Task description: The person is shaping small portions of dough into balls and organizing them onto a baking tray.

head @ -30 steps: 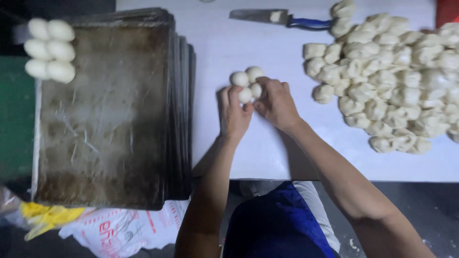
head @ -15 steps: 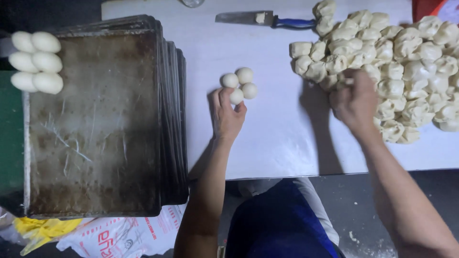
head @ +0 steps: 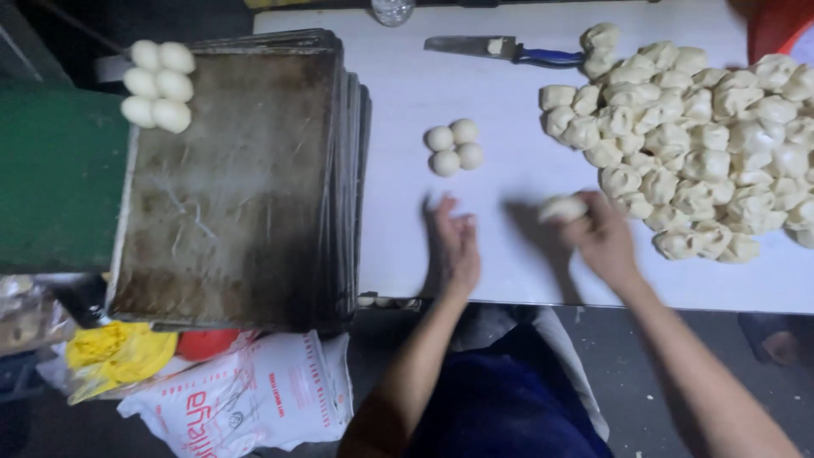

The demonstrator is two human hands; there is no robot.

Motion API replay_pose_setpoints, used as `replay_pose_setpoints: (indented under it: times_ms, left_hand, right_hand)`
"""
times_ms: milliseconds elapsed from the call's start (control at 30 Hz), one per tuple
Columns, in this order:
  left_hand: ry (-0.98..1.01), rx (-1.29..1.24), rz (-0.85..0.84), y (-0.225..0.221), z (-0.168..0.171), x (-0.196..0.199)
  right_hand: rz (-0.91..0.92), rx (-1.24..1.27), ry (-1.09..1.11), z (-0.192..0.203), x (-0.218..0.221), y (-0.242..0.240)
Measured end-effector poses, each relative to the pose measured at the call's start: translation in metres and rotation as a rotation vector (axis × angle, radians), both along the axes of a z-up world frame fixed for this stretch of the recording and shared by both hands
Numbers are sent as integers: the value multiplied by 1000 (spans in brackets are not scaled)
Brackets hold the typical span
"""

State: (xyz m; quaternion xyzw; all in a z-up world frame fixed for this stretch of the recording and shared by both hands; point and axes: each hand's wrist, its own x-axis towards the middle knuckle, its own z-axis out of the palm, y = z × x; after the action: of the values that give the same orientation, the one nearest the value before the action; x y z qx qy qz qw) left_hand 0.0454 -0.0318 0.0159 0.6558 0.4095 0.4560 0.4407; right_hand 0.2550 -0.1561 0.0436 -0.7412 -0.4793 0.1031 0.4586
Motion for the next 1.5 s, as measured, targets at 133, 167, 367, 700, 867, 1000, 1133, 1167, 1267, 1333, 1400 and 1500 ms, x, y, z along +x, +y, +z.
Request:
replay_pose_setpoints:
  times_ms: [133, 167, 367, 700, 867, 1000, 1133, 1167, 1267, 1333, 1400, 1500]
  left_hand:
    - [-8, -358, -282, -21, 4, -1]
    - [160, -166, -258, -16, 25, -14]
    - [750, 697, -259, 20, -17, -115]
    - [773, 529, -315, 56, -3, -3]
    - [726, 566, -248, 11, 11, -32]
    - [741, 532, -378, -5, 27, -85]
    - [783, 672, -338, 25, 10, -67]
    - [788, 671, -269, 36, 12, -51]
    - [825, 527, -343, 44, -6, 6]
    - [827, 510, -376, 51, -16, 32]
    - [820, 512, -417, 44, -24, 45]
    - [782, 555, -355, 36, -20, 49]
  right_hand:
    - [194, -418, 132, 39, -101, 15]
    - [241, -482, 194, 55, -110, 19]
    - [138, -179, -621, -66, -59, -49]
    - [-17, -329, -610, -52, -40, 96]
    - [9, -401, -647, -6, -77, 65]
    - [-37, -465, -619, -33, -76, -13]
    - [31, -435, -561, -56, -39, -33]
    - [-54, -475, -568, -61, -27, -21]
    - [-157, -553, -551, -68, -15, 35]
    - [-182, -526, -562, -76, -7, 68]
    - [-227, -492, -574, -75, -11, 86]
    - [-231, -418, -608, -50, -21, 103]
